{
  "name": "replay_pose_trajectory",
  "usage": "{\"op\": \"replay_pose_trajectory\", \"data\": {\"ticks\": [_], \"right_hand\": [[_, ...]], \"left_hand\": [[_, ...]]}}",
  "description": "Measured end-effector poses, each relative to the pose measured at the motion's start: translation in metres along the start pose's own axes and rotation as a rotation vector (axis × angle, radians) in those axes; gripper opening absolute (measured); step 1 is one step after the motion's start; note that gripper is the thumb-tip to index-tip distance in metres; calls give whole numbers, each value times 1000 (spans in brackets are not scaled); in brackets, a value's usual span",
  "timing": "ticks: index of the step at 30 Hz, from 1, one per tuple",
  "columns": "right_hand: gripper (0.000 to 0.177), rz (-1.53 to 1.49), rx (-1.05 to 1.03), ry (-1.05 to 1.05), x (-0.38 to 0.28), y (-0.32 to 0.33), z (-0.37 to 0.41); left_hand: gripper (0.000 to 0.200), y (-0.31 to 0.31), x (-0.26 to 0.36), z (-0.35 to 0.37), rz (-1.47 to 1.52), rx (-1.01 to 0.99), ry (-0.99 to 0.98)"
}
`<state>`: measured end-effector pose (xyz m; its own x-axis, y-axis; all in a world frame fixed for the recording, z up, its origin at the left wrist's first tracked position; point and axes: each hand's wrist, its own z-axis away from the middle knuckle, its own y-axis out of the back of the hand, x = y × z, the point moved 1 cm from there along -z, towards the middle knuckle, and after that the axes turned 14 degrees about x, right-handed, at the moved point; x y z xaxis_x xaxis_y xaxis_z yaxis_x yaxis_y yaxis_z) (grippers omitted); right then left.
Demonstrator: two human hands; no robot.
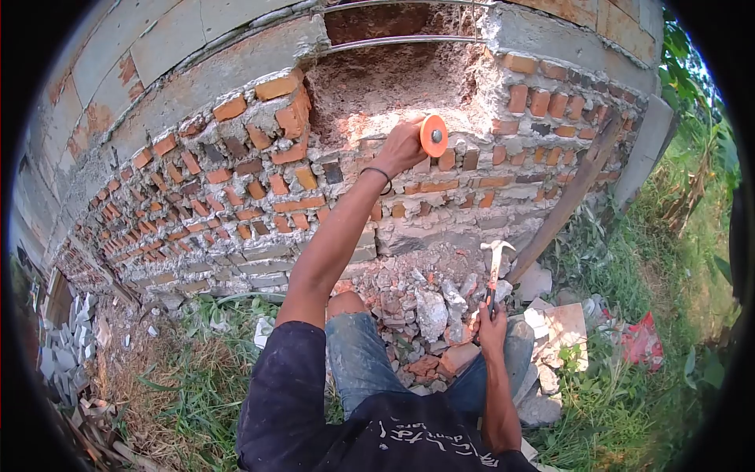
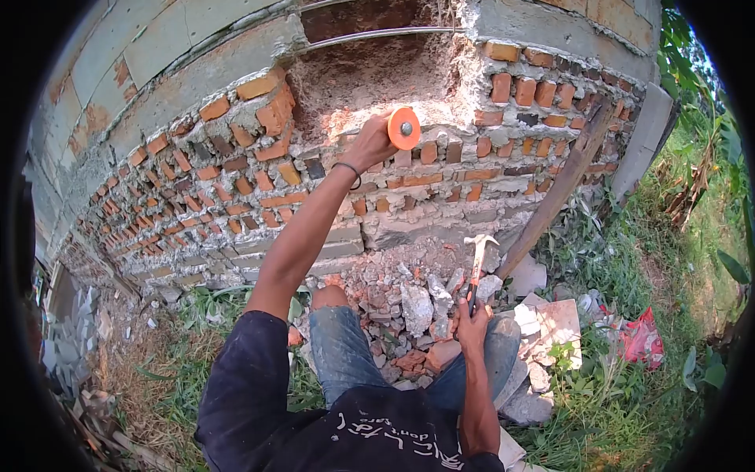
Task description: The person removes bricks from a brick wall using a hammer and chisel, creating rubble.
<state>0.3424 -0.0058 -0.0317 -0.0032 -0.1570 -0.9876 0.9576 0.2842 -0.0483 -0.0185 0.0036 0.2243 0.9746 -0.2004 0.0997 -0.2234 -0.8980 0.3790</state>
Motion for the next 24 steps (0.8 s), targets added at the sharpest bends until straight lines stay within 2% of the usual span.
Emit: {"op": "replay_pose_trajectory", "data": {"ticks": [2,4,5,10,12,14,15,16,18,19,21,23,24], "right_hand": [[20,-53,-16,56,-8,-8,8],[21,-305,-72,182,-32,-19,17],[22,-327,-160,127,-48,-22,19],[20,-173,-135,144,-103,-25,28],[21,-231,-94,325,-124,-28,27],[22,-341,-53,518,-173,-34,36],[22,-389,-28,615,-195,-38,39],[22,-384,-26,615,-217,-42,44],[22,-598,57,792,-252,-55,53],[22,-597,57,795,-257,-64,47],[21,-736,96,938,-258,-85,32],[21,-496,104,991,-227,-118,11],[20,-69,104,1064,-205,-129,-2]], "left_hand": [[22,12,15,-4,42,-17,14],[23,17,13,-1,31,-18,28],[24,19,10,1,12,-29,44],[26,22,-2,0,17,102,96],[27,24,-6,-6,0,193,74],[28,27,-9,-9,-42,337,69],[27,29,-11,-10,-81,355,68],[27,32,-10,-10,-76,357,72],[25,39,-9,-11,-3,380,128],[25,40,-10,-11,-12,384,108],[25,42,-10,-10,5,410,94],[25,42,-8,-10,26,431,87],[25,42,-6,-10,25,381,121]]}}
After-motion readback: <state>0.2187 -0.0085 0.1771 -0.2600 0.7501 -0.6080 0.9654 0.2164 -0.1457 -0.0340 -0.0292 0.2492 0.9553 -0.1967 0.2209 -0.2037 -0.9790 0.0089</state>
